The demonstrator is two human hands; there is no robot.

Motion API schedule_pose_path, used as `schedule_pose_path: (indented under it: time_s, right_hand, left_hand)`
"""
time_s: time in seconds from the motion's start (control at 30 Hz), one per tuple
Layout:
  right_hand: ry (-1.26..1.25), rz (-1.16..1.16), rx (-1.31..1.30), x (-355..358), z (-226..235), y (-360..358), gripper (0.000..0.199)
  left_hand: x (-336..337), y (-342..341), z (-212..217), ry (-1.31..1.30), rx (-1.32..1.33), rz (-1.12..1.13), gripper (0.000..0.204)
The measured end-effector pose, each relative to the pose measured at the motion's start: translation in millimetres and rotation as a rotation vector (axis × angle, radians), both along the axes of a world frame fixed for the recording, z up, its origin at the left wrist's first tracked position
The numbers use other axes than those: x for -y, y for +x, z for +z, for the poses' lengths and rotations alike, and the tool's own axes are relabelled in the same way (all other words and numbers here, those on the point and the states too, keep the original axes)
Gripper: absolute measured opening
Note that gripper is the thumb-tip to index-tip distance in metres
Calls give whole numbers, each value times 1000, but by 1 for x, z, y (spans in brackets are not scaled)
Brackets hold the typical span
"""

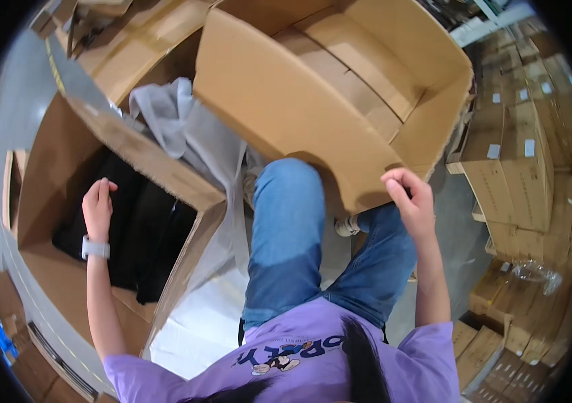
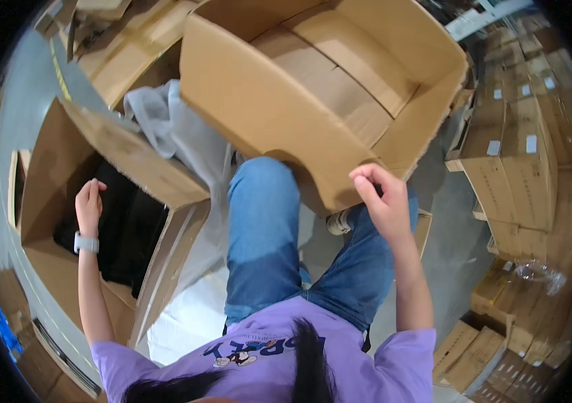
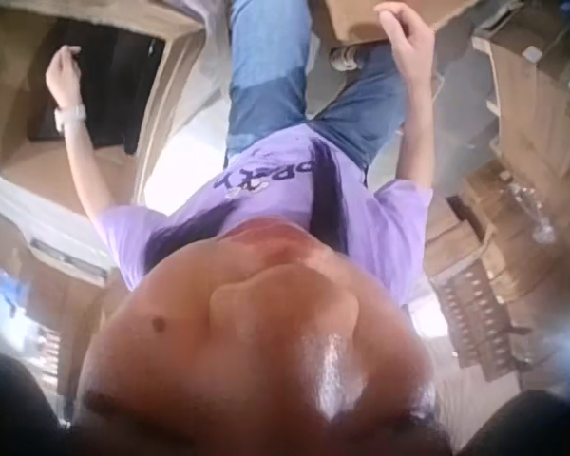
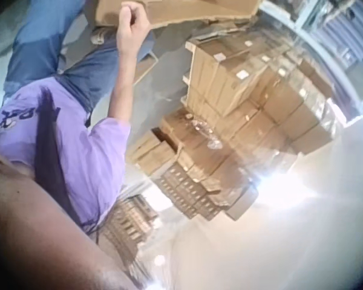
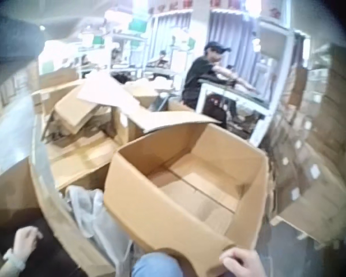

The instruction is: Applying stickers and small components to plastic product housings in a warehouse environment.

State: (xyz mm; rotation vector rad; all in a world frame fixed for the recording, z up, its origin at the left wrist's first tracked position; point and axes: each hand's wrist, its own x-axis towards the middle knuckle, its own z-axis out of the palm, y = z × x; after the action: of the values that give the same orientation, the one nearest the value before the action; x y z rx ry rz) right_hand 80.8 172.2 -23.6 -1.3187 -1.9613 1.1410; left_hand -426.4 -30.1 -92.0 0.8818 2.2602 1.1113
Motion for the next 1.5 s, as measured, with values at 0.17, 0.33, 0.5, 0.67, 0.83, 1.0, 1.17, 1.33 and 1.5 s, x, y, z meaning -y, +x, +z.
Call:
schedule_pose_path:
  time_s: [0.17, 0.33, 0.5, 0.67, 0.83, 1.0, 1.17, 1.33, 1.5]
  right_hand:
    - [233, 65, 320, -104, 16, 10, 28]
    - [-192, 667, 691, -187, -71, -69, 42]
    - [-446, 688, 645, -178, -96, -94, 53]
    - [-102, 751, 372, -191, -99, -68, 39]
    - [-195, 725, 82, -184, -26, -44, 39]
    - [-61, 563, -185, -151, 44, -28, 38]
    - [70, 115, -553, -97, 127, -50, 37]
    - [494, -46, -461, -46, 158, -61, 41]
    - [368, 218, -421, 14, 163, -39, 20]
  left_hand:
    - [-74, 142, 82, 292, -320, -225, 12]
    - [-140, 280, 80, 425, -260, -833, 8]
    - [-166, 332, 35, 565, -278, -1012, 10]
    - [-169, 347, 23, 525, -338, -960, 11]
    - [-168, 353, 31, 466, -143, -760, 10]
    - [-141, 360, 58, 278, -327, -730, 88]
    - [-116, 395, 105, 527, -555, -576, 92]
    - [-91, 383, 131, 753, -759, -204, 52]
    - [-32, 362, 157, 1070, 465, 103, 17]
